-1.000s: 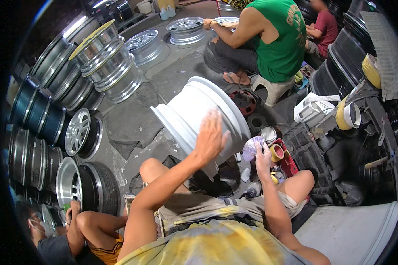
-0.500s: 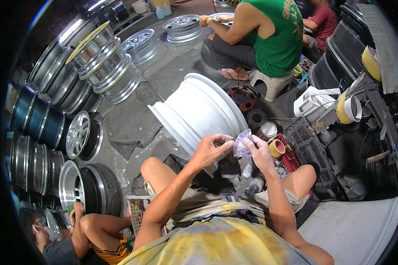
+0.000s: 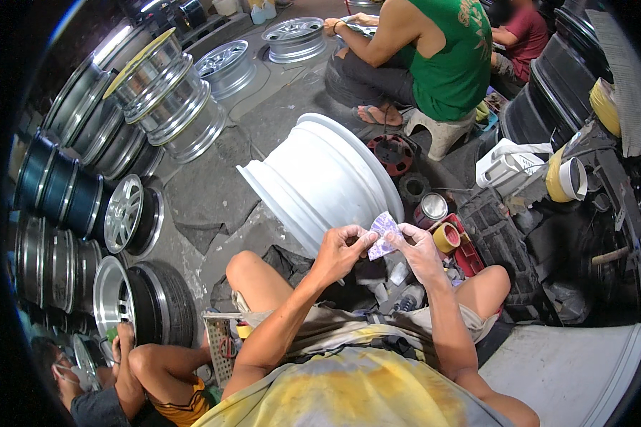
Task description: The person sits on the floor and scrubs a white car wheel rim with a purple cloth. They rotate the rim to clean different sections, focusing on the inner and outer surfaces. Other workers are visible in the background performing similar tasks.
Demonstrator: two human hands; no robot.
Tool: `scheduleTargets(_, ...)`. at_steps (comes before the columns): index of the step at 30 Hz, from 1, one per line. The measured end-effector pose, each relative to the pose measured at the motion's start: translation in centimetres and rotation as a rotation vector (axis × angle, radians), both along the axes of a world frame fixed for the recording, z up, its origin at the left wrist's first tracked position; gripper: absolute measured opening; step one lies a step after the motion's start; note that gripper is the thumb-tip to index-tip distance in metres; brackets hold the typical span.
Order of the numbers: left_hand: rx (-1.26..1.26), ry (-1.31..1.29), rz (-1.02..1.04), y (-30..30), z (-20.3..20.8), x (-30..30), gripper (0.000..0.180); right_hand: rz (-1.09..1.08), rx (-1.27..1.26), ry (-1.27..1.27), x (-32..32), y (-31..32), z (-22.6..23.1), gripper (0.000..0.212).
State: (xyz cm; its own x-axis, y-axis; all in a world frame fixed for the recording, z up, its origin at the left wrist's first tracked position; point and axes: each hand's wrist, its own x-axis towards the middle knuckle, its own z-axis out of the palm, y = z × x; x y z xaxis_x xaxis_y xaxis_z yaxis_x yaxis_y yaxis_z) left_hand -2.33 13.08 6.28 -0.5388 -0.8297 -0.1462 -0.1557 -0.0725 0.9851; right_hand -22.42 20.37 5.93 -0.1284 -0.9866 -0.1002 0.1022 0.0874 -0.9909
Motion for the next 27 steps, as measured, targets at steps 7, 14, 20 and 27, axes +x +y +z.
scheduleTargets(7,0.093,0.144,-0.043,0.0,1.1,0.4,0.021,0.03,-0.039,0.226,0.2,0.3,1.1,0.025)
scheduleTargets(14,-0.076,0.09,-0.162,-0.9,0.7,1.0,0.015,0.092,0.207,-0.523,0.4,2.0,-1.2,0.042)
scheduleTargets(20,-0.447,0.031,-0.254,-1.4,2.3,0.7,0.016,0.579,0.263,-0.963,0.3,2.7,-2.5,0.059)
scheduleTargets(27,-0.46,0.041,-0.296,-1.6,3.2,1.2,0.016,0.585,0.32,-0.959,1.4,2.4,0.7,0.045)
